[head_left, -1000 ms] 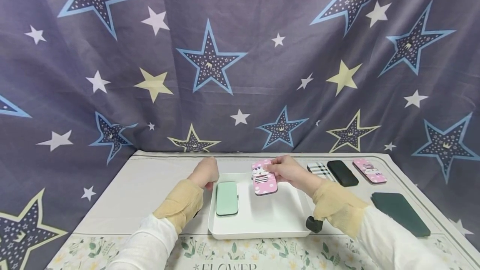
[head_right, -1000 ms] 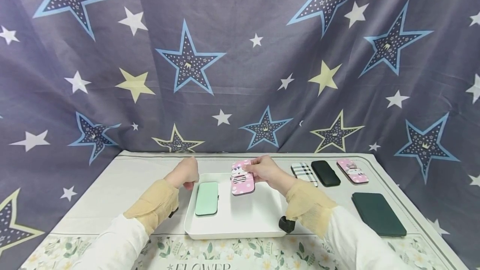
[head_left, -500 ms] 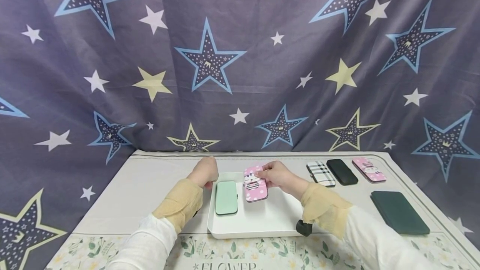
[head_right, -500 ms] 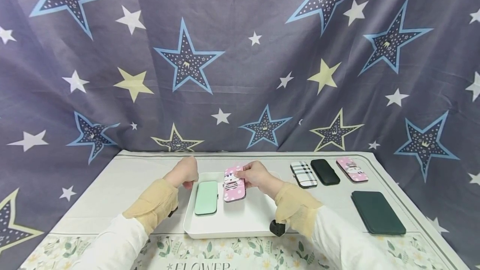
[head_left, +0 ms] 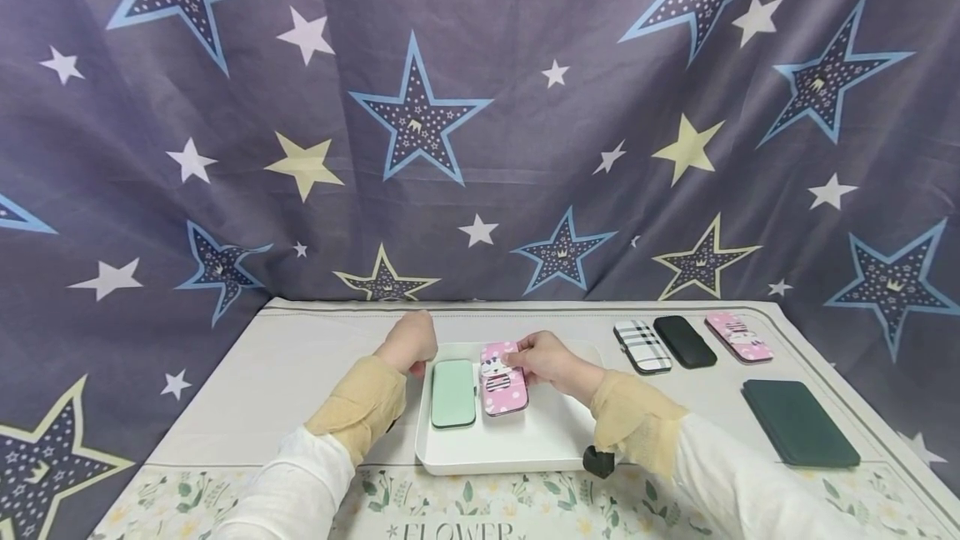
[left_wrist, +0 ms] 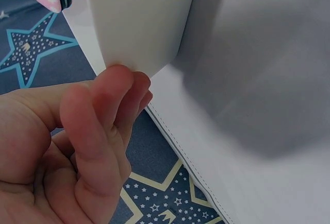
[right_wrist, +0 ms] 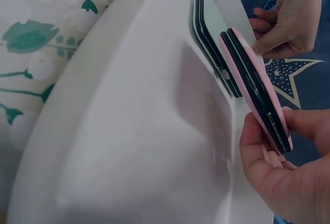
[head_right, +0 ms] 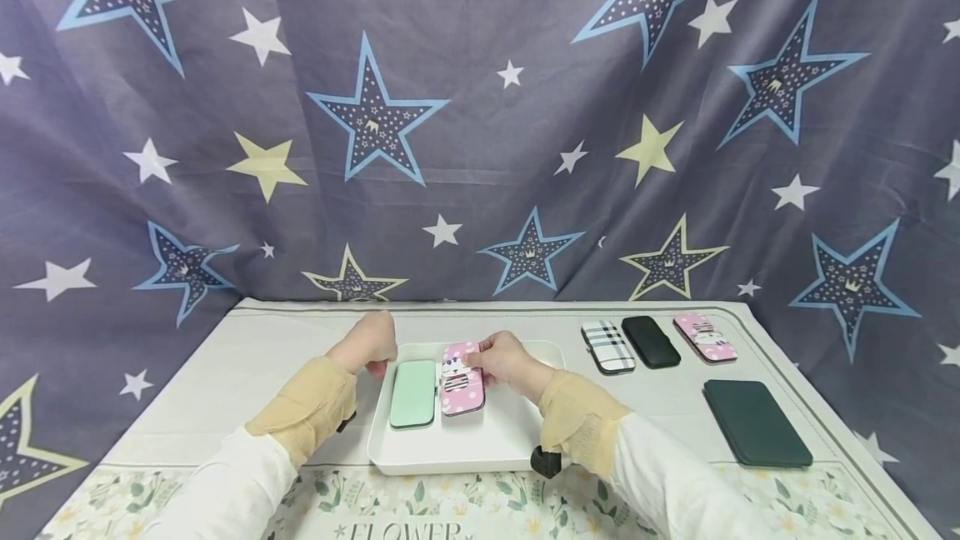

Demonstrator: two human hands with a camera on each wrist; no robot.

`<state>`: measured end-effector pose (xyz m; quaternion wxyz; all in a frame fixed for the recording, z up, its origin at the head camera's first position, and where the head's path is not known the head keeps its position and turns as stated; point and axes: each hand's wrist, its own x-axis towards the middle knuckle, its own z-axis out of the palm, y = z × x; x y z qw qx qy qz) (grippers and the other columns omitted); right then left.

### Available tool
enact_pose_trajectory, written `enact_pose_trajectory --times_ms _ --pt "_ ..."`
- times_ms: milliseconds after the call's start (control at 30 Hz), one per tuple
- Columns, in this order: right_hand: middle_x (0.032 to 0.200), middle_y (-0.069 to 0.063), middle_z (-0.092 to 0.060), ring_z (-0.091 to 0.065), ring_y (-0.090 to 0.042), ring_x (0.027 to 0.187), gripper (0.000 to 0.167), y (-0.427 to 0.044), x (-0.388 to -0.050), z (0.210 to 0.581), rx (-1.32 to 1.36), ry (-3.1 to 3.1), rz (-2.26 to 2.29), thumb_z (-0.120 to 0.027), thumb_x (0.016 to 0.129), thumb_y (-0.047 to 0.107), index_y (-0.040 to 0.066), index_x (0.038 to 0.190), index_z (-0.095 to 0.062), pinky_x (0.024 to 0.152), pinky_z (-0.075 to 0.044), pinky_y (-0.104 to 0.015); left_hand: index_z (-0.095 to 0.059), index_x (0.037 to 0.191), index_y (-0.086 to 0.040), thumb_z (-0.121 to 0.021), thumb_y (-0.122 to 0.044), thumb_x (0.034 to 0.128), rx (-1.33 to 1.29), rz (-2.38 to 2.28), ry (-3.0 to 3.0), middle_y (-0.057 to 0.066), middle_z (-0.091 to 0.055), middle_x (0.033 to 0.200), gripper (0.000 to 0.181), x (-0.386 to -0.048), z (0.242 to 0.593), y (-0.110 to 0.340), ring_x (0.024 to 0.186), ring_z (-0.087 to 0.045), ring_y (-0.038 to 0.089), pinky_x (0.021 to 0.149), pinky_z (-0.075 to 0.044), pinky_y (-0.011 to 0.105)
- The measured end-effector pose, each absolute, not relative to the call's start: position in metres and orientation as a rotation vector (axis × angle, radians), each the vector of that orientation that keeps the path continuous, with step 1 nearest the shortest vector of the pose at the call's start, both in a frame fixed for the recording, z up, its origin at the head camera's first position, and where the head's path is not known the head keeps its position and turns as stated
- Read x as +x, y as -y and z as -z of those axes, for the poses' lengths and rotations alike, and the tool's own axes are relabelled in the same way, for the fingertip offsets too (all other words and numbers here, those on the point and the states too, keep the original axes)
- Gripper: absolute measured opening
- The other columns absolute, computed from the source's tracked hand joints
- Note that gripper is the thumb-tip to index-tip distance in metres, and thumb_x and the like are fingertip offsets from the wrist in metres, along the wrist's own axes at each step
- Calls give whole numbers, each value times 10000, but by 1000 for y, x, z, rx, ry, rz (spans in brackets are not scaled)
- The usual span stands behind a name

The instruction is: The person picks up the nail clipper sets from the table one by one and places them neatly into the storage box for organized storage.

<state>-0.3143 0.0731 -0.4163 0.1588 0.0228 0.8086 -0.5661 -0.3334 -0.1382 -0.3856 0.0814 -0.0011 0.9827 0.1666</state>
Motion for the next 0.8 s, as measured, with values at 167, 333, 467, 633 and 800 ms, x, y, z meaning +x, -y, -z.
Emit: enact_pose_trajectory --times_ms 167,333,467,633,800 --pt "863 -144 -651 -623 -151 688 266 -71 -312 417 56 -2321 1601 -648 869 51 -97 1068 -552 626 -586 -290 -587 1014 196 -542 141 722 -12 -523 -2919 107 -580 461 301 -334 385 138 315 -512 110 307 -423 167" --pt "852 -136 -649 -611 -140 683 256 -69 -312 421 34 -2338 1575 -647 869 56 -94 1056 -560 606 -575 -269 -588 1013 197 -534 142 735 -19 -537 -2913 99 -580 449 289 -332 385 138 323 -527 121 302 -419 170" --pt "840 -137 -657 -614 -140 663 238 -68 -312 424 17 -2345 1569 -645 866 50 -94 1039 -567 596 -573 -264 -588 1002 207 -539 137 741 -15 -539 -2920 93 -575 435 275 -331 384 138 317 -522 122 299 -420 171" --pt "840 -143 -663 -624 -144 659 228 -68 -312 425 27 -2343 1561 -649 860 39 -94 1028 -573 602 -579 -270 -597 981 208 -539 139 740 -10 -548 -2921 93 -574 430 257 -331 384 137 313 -515 121 299 -421 170" --pt "835 -134 -656 -629 -146 658 228 -67 -310 425 33 -2379 1512 -651 861 53 -82 1029 -576 600 -578 -267 -599 967 214 -546 142 742 -5 -562 -2928 99 -570 433 242 -329 384 137 315 -514 118 309 -433 170"
